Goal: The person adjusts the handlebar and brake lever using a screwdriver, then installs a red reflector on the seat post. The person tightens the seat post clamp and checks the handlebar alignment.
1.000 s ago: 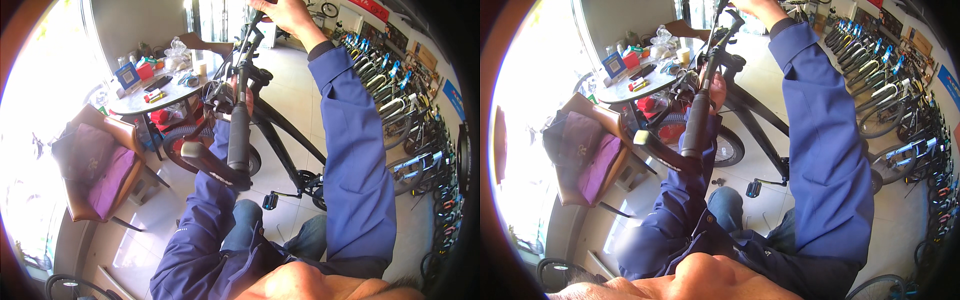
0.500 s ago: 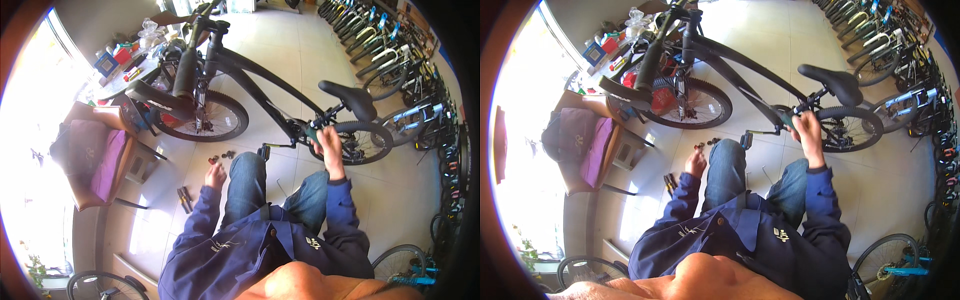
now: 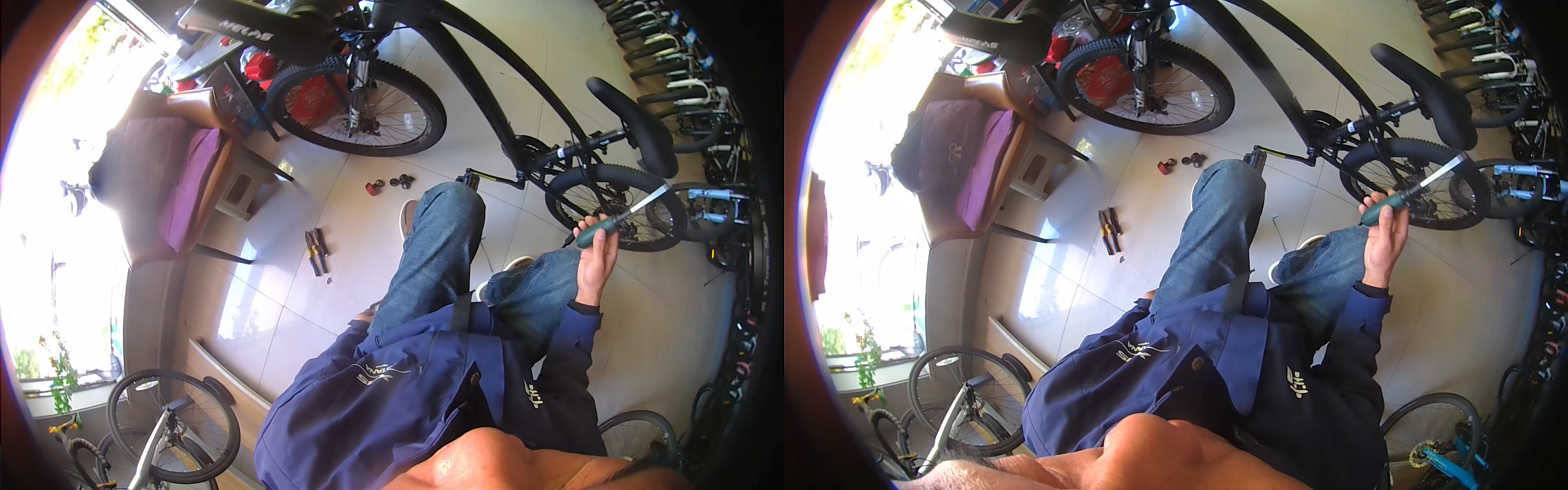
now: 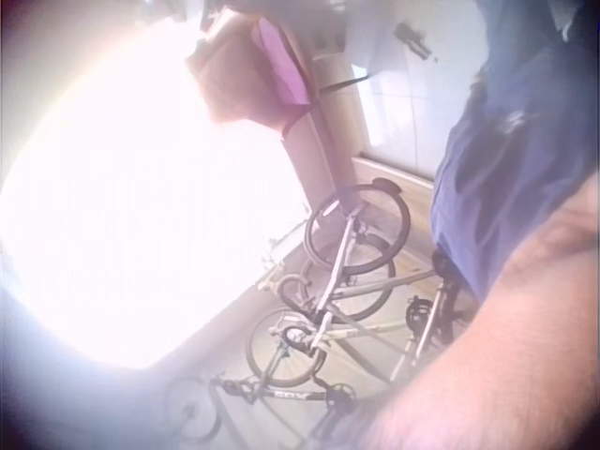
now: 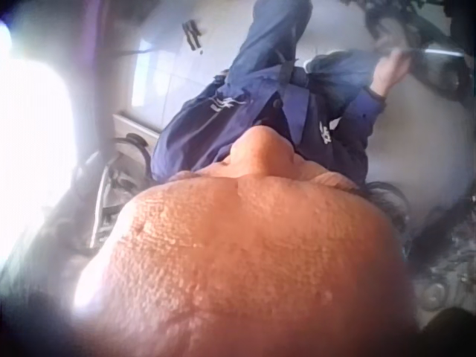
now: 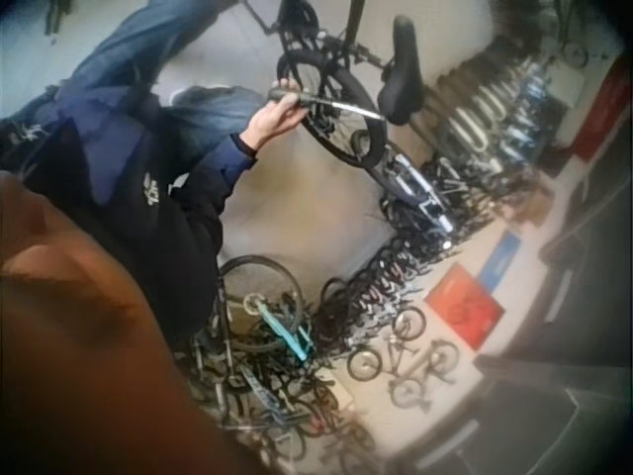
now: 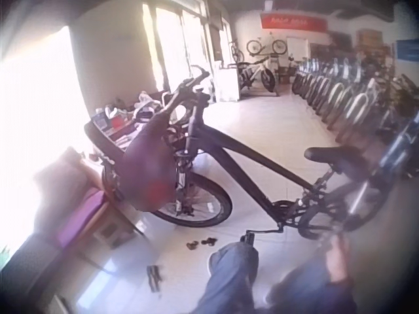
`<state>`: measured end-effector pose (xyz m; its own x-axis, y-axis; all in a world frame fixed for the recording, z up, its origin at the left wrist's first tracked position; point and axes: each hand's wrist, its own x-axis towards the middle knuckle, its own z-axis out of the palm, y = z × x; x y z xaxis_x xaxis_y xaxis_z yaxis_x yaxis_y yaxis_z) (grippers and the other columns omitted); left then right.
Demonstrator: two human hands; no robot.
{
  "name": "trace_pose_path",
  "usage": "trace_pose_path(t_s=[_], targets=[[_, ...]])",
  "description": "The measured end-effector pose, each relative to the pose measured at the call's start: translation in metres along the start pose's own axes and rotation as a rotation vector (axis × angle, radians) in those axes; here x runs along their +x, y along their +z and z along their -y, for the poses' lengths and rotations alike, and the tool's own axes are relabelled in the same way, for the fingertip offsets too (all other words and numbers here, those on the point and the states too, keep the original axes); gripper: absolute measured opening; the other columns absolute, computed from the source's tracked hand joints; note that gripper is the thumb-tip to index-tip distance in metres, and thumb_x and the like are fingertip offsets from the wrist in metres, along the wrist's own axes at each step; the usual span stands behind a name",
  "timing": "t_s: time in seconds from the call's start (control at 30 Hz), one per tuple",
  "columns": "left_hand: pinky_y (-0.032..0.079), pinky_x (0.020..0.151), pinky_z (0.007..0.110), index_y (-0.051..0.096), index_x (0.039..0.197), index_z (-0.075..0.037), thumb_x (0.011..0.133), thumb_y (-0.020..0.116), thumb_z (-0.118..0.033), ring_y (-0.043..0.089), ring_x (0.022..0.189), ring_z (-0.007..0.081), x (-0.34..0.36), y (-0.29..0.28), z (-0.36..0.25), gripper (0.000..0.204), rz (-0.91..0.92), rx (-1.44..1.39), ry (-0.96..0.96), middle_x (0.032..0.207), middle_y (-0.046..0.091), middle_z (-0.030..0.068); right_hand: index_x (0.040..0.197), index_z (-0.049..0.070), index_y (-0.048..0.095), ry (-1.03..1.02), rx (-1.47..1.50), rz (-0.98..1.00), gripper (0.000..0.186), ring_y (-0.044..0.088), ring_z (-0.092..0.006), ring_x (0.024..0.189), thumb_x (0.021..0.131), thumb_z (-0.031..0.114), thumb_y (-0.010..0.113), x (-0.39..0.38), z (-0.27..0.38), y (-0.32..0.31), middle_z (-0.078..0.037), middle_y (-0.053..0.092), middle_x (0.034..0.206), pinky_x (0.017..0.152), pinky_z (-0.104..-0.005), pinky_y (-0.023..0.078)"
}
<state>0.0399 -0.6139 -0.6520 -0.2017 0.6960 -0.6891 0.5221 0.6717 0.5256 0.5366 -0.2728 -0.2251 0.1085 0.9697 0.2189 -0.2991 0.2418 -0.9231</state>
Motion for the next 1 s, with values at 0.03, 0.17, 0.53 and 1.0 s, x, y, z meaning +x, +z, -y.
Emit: trace_pose_path(t_s=[0.03,0.17,0.53,1.0], targets=[[0.056,0.096,0.039,0.077,0.12,-0.005,0.094,0.066,-0.055,0.073,0.107,0.0282,0.003,0.007,0.01,0.057,-0.021,0.017,0.019,0.114,0.078,0.0188,0.146,0.002,0.046,0.005,-0.002,0.0,0.044,0.067,-0.0256,0.11,0.109,0.023,0.057,0.0,0.001,0.003,-0.017,0.066,0.127,0.097,-0.0421,0.056],[0.057,0.093,0.04,0.077,0.118,-0.005,0.095,0.066,-0.051,0.074,0.102,0.0275,0.014,0.017,0.029,0.053,-0.014,0.072,0.051,0.11,0.078,0.0182,0.144,-0.001,0.047,0.004,0.02,0.03,0.045,0.064,-0.0243,0.107,0.108,0.025,0.058,-0.004,0.006,0.014,-0.015,0.065,0.119,0.095,-0.0418,0.053],[0.061,0.075,0.038,0.077,0.108,-0.002,0.095,0.068,-0.031,0.076,0.08,0.0204,0.071,-0.072,-0.109,0.034,-0.116,-0.131,-0.019,0.093,0.079,0.0155,0.136,-0.003,0.049,-0.063,-0.169,0.056,0.048,0.058,-0.0207,0.095,0.105,0.032,0.061,-0.017,0.013,0.019,-0.014,0.062,0.106,0.086,-0.0371,0.051],[0.06,0.077,0.042,0.074,0.115,-0.004,0.09,0.075,-0.028,0.075,0.084,0.0284,0.314,-0.144,-0.228,0.034,-0.637,0.065,0.319,0.098,0.076,0.016,0.132,-0.002,0.049,0.016,-0.2,-0.098,0.073,0.059,-0.0181,0.078,0.095,0.056,0.073,-0.016,0.012,-0.003,-0.012,0.061,0.092,0.069,-0.0289,0.05]])
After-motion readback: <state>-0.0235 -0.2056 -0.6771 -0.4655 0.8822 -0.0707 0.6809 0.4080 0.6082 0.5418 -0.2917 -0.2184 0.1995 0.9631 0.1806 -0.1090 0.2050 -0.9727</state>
